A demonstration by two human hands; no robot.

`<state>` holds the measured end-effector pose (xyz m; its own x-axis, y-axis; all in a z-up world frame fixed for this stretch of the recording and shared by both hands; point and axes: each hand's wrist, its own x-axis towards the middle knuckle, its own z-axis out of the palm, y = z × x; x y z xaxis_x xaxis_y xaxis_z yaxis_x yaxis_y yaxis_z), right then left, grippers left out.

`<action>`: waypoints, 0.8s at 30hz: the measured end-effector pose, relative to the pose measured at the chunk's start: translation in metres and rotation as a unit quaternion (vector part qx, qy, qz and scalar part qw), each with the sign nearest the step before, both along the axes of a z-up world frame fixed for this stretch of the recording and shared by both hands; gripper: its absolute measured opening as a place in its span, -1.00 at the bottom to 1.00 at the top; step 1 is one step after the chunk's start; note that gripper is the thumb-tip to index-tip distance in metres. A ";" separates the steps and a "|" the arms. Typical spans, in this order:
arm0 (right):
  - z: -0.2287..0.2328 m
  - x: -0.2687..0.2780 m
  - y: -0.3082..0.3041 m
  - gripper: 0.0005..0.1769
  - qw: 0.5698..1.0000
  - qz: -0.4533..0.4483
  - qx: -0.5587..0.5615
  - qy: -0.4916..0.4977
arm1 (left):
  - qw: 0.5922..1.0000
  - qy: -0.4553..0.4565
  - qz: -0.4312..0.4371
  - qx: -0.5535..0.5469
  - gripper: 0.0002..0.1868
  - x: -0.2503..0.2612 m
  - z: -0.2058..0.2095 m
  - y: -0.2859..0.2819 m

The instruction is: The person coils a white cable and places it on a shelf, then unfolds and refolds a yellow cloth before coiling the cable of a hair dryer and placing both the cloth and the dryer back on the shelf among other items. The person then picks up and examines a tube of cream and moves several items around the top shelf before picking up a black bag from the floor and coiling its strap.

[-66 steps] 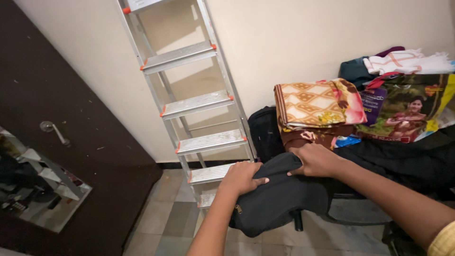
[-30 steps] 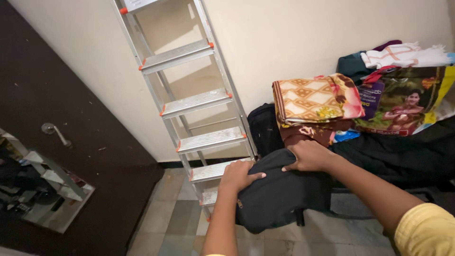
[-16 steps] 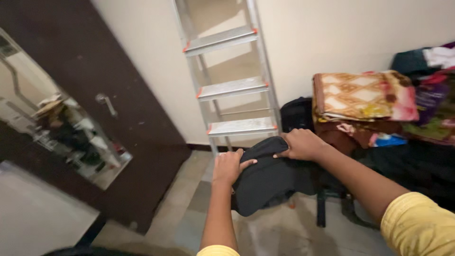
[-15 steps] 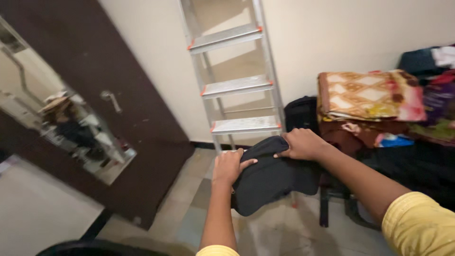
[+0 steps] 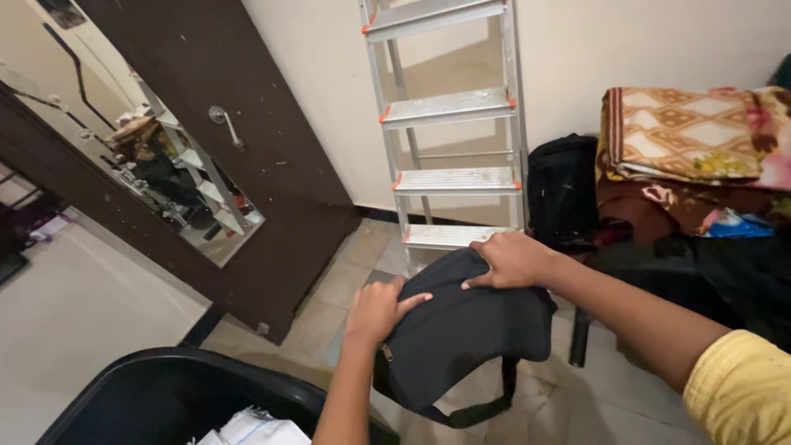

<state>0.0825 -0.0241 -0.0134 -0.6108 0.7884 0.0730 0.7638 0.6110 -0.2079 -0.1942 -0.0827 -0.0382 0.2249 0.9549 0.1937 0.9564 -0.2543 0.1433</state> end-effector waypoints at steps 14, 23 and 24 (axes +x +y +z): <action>-0.026 0.010 0.009 -0.12 0.999 -0.029 0.034 -0.018 | 0.999 -0.030 0.016 -0.001 -0.24 0.008 -0.037 0.021; -0.023 -0.028 0.053 -0.30 0.988 -0.100 0.111 0.022 | 0.990 0.007 0.135 0.036 -0.23 -0.003 -0.036 0.077; -0.017 -0.031 0.055 -0.33 0.988 -0.101 0.111 0.026 | 0.989 0.009 0.138 0.044 -0.25 -0.006 -0.030 0.078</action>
